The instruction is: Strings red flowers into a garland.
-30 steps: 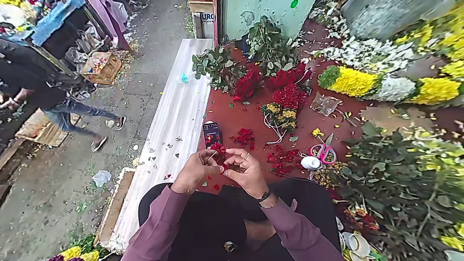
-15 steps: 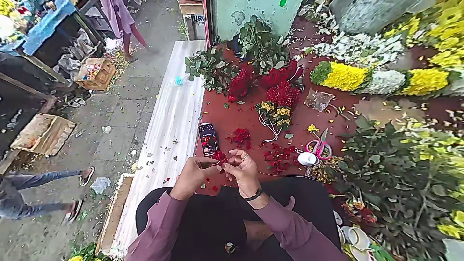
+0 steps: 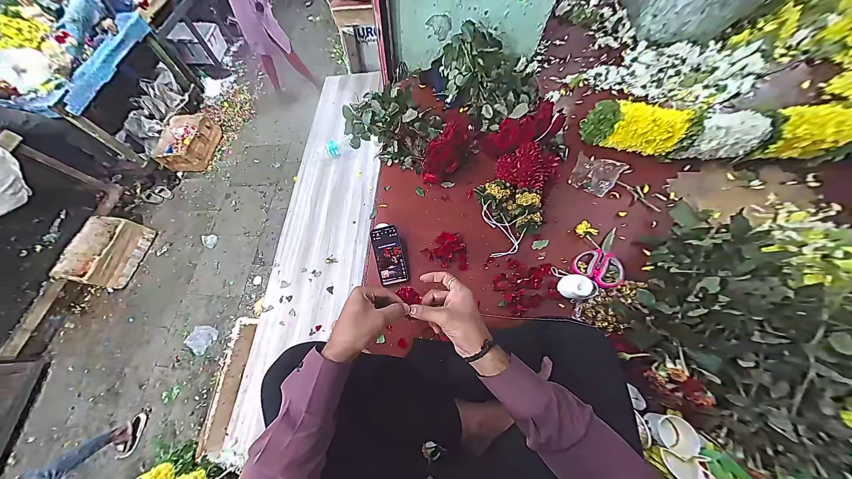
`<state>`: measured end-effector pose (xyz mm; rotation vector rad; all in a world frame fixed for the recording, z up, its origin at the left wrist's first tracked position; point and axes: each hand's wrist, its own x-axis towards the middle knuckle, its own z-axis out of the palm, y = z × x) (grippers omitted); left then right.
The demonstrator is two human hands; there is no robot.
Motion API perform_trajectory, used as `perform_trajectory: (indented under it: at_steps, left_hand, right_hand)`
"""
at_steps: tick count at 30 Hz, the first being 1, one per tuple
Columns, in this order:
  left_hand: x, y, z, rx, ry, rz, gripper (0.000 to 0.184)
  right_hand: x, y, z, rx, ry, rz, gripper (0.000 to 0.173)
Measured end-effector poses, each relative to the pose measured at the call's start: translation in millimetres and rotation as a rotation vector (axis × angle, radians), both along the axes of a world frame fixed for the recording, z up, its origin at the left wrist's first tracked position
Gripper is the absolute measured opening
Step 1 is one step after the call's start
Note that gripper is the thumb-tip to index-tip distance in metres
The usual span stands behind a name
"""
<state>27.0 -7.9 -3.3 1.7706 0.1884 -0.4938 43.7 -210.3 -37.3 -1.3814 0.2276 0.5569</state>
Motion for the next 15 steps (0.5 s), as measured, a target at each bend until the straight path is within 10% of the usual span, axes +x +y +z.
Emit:
perform_trajectory:
  at_steps: [10,15]
  left_hand:
    - [6.5,8.9,15.9,0.086,0.055,0.083,0.014]
    - [15.9,19.7,38.5,0.234,0.104,0.093,0.019]
  right_hand:
    - [15.1,-20.3,-10.4,-0.163,-0.359,0.359,0.077]
    - [11.2,-24.7,-10.9,-0.173,-0.472,0.428,0.020]
